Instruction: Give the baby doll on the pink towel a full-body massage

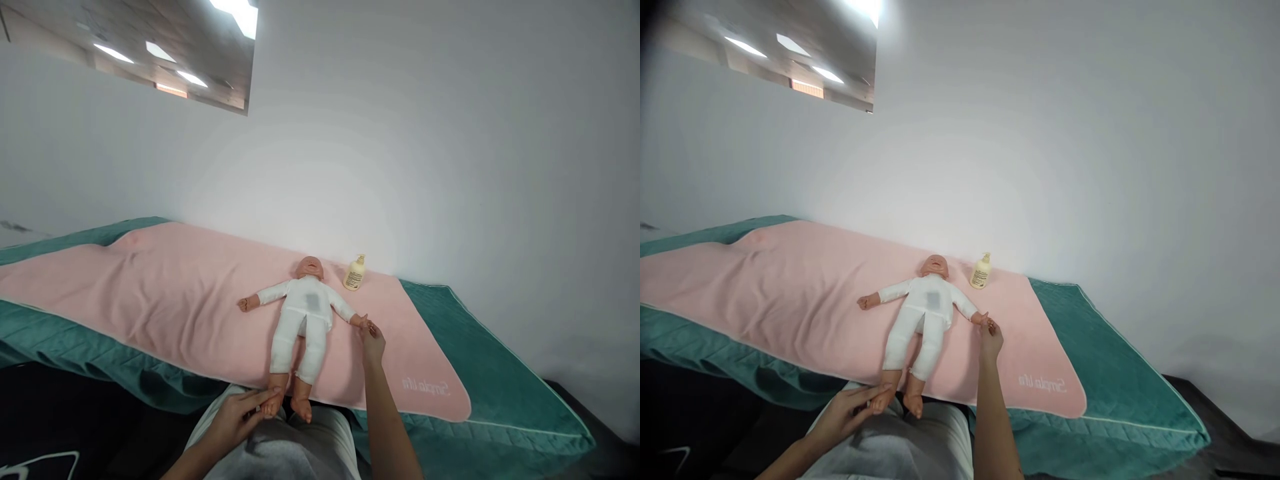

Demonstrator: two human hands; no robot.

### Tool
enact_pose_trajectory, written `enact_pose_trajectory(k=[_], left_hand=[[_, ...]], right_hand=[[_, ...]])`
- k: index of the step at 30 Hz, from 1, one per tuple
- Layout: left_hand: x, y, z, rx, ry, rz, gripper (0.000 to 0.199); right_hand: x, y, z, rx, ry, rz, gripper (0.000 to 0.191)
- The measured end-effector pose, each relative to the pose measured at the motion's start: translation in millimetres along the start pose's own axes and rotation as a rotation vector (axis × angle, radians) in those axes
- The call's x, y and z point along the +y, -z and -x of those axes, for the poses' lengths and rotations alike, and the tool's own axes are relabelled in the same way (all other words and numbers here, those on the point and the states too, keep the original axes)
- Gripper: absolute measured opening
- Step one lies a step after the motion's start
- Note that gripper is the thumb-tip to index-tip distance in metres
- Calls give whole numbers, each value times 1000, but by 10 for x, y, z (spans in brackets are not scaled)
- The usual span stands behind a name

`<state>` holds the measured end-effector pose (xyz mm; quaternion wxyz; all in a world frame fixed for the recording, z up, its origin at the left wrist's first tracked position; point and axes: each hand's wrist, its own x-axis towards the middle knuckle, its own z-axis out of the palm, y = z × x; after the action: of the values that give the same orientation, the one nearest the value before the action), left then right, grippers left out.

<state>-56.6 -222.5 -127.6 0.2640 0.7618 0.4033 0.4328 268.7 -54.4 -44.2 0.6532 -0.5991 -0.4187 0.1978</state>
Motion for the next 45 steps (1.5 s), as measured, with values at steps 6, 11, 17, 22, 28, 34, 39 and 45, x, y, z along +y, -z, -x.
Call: enact_pose_trajectory(k=[6, 11, 17, 22, 28, 34, 39, 45], left_hand=[[178, 205, -309, 75, -26, 2, 38], [351, 358, -795, 183, 56, 13, 42], [450, 431, -1356, 248, 111, 153, 50], [474, 466, -1601, 232, 65, 281, 52], [543, 509, -1357, 144, 91, 204, 52], [529, 476, -762, -106, -4, 17, 41], [384, 370, -401, -154, 4, -22, 41], [184, 212, -225, -194, 83, -25, 40]], right_hand=[[-218, -165, 12, -16, 66, -27, 57], [-541, -434, 180, -118, 287, 49, 43], [-696, -701, 479, -381, 561, 203, 25], [-632, -752, 577, -464, 614, 263, 21], [-637, -591, 374, -319, 487, 202, 31], [-434, -189, 105, -118, 164, 159, 53], [-172, 70, 28, -17, -18, 163, 63], [6, 90, 27, -11, -90, 156, 59]])
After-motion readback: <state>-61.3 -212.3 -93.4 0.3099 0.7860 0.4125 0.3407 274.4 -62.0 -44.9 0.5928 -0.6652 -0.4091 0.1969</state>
